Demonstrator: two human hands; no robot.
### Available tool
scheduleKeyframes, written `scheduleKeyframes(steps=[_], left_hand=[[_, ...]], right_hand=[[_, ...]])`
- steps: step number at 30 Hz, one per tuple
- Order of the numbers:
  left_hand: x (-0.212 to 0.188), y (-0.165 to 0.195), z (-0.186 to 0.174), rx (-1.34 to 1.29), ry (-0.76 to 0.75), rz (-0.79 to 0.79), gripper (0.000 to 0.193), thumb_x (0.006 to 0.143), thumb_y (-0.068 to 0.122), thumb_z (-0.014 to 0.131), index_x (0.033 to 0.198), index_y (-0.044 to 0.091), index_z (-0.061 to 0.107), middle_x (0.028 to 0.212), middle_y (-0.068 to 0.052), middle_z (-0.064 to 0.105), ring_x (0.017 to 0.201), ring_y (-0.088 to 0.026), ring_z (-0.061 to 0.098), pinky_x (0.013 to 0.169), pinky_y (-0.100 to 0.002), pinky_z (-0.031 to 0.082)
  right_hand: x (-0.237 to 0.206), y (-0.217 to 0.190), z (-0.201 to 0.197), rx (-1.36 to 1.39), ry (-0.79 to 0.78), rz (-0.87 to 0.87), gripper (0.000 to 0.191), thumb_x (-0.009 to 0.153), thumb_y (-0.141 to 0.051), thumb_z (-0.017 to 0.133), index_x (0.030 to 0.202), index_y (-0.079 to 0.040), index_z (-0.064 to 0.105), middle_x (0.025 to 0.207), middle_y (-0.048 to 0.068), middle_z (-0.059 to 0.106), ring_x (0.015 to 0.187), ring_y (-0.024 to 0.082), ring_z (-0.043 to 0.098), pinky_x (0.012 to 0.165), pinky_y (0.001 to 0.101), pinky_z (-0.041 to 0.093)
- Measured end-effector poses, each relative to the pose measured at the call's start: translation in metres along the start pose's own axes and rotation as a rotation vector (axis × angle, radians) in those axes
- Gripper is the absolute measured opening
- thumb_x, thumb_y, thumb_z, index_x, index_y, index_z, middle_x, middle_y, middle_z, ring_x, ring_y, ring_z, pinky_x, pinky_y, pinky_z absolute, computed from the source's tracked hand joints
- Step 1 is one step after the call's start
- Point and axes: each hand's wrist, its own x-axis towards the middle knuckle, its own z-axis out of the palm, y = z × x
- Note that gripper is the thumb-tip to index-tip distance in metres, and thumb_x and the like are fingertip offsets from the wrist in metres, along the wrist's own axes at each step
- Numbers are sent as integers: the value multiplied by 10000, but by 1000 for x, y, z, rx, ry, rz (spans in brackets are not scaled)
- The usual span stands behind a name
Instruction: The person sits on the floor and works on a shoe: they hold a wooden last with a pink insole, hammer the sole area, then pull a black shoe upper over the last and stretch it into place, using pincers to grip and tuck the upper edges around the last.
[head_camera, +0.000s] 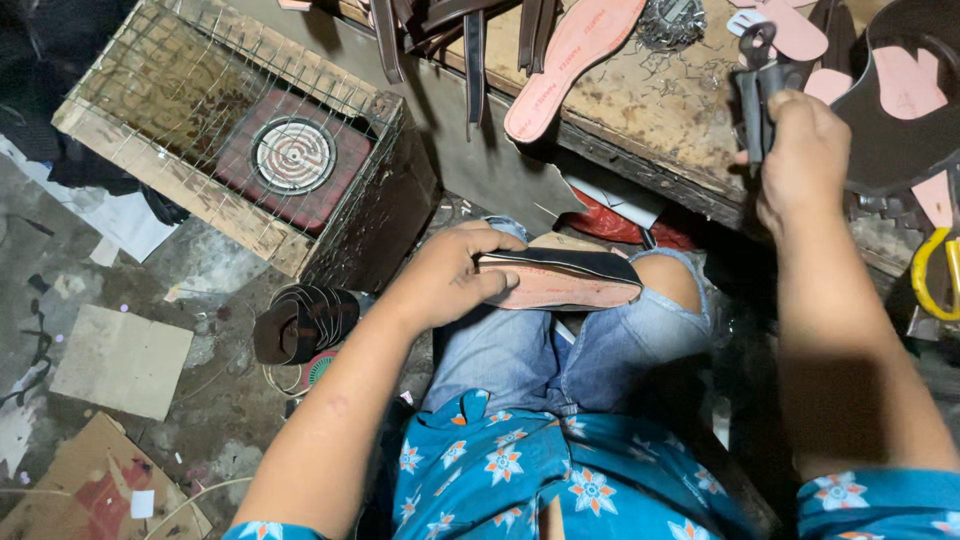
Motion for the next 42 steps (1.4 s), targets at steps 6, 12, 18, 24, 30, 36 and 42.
scheduleKeyframes(steps=[6, 12, 18, 24, 30, 36, 42], left_hand=[[-1, -6, 8, -175, -21, -54, 334, 784, 71, 747, 1114, 26, 727, 1055, -115, 731, 987, -224, 705, 886, -326, 540], [-6, -13, 16, -252, -1, -55, 296, 838, 76, 726, 1125, 8, 721, 1070, -124, 760, 1003, -197, 717, 909, -312, 546], [-4, -2, 9, 16, -19, -29, 330, 766, 161, 746, 1069, 32, 729, 1001, -161, 746, 945, -284, 724, 831, -363, 553], [-13, 15, 10, 44, -10, 35, 334, 778, 176, 717, 1076, 27, 684, 1045, -158, 703, 969, -350, 693, 816, -397, 549], [-31, 24, 20, 134, 75, 166, 251, 791, 143, 705, 1017, 38, 670, 1266, -137, 701, 1118, -358, 674, 924, -416, 551], [-39, 27, 24, 203, 89, 208, 254, 780, 118, 689, 1026, 52, 679, 1270, -120, 701, 1142, -350, 670, 961, -431, 537], [-41, 26, 26, 225, 99, 239, 285, 765, 110, 681, 1046, 62, 691, 1225, -127, 714, 1056, -366, 674, 924, -432, 539]], right_hand=[[-43, -36, 25, 351, -325, 388, 280, 1009, -103, 635, 1263, 12, 606, 1063, 127, 675, 906, 220, 671, 817, 377, 589], [-109, -62, 46, 398, -272, 72, 477, 946, -29, 584, 1409, -6, 474, 1287, 95, 678, 1155, 222, 668, 1009, 393, 539], [-181, -57, 51, 78, -741, 495, 560, 879, -212, 629, 1373, 43, 562, 988, 168, 677, 891, 263, 685, 822, 388, 538], [-234, -42, 85, -390, -943, 601, 536, 851, -357, 648, 1283, -39, 655, 1198, 59, 731, 1110, 132, 645, 968, 295, 461], [-236, -66, 90, -439, -934, 670, 493, 844, -311, 631, 1254, -38, 647, 1063, 58, 733, 952, 147, 637, 872, 296, 490], [-235, -76, 90, -484, -996, 688, 287, 883, -303, 609, 1002, -47, 660, 807, 24, 624, 750, 137, 562, 687, 312, 469], [-242, -75, 87, -412, -981, 568, 289, 948, -301, 610, 1002, -17, 619, 850, 72, 575, 803, 181, 526, 718, 352, 478]])
